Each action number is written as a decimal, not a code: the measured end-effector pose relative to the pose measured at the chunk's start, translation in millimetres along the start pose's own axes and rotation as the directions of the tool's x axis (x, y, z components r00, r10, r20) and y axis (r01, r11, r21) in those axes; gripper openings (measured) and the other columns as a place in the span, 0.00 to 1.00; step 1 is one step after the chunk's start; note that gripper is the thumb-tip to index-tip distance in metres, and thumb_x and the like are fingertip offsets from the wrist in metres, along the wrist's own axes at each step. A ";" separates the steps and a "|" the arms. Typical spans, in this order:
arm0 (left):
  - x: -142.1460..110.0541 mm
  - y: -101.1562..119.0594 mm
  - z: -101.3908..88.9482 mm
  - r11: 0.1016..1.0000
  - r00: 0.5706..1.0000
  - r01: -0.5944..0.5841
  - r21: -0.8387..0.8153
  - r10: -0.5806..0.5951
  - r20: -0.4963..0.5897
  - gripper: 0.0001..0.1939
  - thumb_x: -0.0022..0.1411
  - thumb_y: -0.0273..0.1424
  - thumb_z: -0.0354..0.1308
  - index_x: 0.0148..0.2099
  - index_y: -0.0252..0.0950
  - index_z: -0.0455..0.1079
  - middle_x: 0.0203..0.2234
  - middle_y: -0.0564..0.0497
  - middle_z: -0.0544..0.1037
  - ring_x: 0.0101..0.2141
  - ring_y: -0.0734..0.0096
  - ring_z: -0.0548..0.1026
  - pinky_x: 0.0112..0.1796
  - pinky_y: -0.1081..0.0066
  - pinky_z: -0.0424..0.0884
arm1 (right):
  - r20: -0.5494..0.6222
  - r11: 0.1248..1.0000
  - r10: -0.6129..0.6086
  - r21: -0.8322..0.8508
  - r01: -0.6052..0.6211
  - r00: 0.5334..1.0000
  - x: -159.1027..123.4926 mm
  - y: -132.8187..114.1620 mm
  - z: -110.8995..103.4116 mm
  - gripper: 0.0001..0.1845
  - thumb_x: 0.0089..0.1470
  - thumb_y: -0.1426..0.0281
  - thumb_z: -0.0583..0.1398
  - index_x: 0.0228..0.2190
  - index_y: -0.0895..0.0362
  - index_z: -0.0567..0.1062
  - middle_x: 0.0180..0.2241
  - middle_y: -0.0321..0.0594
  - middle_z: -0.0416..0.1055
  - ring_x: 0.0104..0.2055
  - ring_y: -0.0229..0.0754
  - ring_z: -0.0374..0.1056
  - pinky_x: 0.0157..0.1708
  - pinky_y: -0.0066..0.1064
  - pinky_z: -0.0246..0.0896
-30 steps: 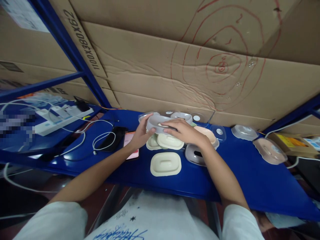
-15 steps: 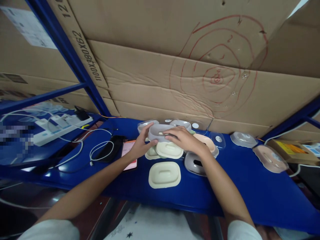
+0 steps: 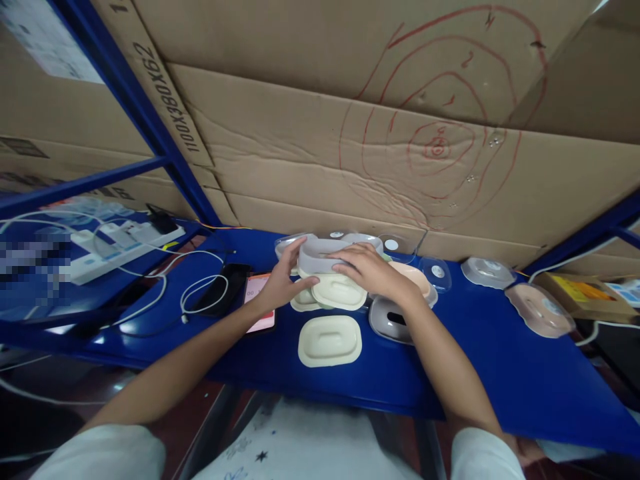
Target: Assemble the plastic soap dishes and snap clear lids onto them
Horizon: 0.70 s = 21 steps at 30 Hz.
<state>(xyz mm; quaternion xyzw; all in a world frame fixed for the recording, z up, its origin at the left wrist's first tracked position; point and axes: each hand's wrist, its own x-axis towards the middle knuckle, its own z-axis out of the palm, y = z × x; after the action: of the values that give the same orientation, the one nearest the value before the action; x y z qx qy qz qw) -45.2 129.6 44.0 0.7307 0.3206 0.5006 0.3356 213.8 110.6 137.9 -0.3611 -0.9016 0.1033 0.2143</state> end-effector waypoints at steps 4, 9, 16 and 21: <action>-0.1 1.7 0.4 1.000 1.000 -0.019 -0.002 0.019 0.013 0.51 0.61 0.48 0.74 0.76 0.44 0.52 0.73 0.35 0.60 0.71 0.45 0.64 0.70 0.45 0.62 | -0.034 1.000 0.001 -0.010 -0.001 0.999 -1.8 0.2 -4.4 0.22 0.73 0.57 0.55 0.60 0.47 0.78 0.59 0.45 0.78 0.63 0.55 0.71 0.65 0.53 0.61; 0.5 -0.5 0.7 0.999 1.000 -0.016 -0.033 0.017 0.019 0.52 0.61 0.48 0.73 0.77 0.44 0.49 0.73 0.35 0.60 0.71 0.45 0.63 0.69 0.46 0.63 | -0.050 1.000 0.012 0.005 -0.012 0.999 -1.3 0.0 -6.1 0.22 0.73 0.56 0.54 0.59 0.49 0.78 0.57 0.47 0.79 0.62 0.54 0.72 0.64 0.51 0.63; 2.9 0.7 -3.2 0.999 0.999 -0.037 -0.029 0.037 0.023 0.51 0.63 0.49 0.71 0.77 0.43 0.47 0.70 0.35 0.66 0.69 0.47 0.67 0.66 0.48 0.68 | -0.096 0.996 0.076 0.055 -0.071 0.992 -5.6 1.2 -18.2 0.23 0.73 0.54 0.53 0.58 0.49 0.79 0.58 0.45 0.79 0.60 0.54 0.73 0.62 0.48 0.65; 13.1 -8.2 -21.2 0.981 0.988 0.056 0.186 -0.028 -0.149 0.42 0.65 0.54 0.67 0.71 0.40 0.61 0.67 0.37 0.71 0.65 0.47 0.72 0.65 0.49 0.67 | -0.134 0.971 0.232 0.085 -0.222 0.963 -24.7 15.0 -50.3 0.26 0.71 0.49 0.54 0.55 0.51 0.80 0.54 0.43 0.81 0.54 0.55 0.76 0.56 0.46 0.70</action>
<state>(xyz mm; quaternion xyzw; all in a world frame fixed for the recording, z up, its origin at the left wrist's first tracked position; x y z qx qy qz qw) -62.5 148.5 49.9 0.7139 0.4057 0.5127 0.2508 262.1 105.8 169.7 -0.4609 -0.8326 0.1321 0.2774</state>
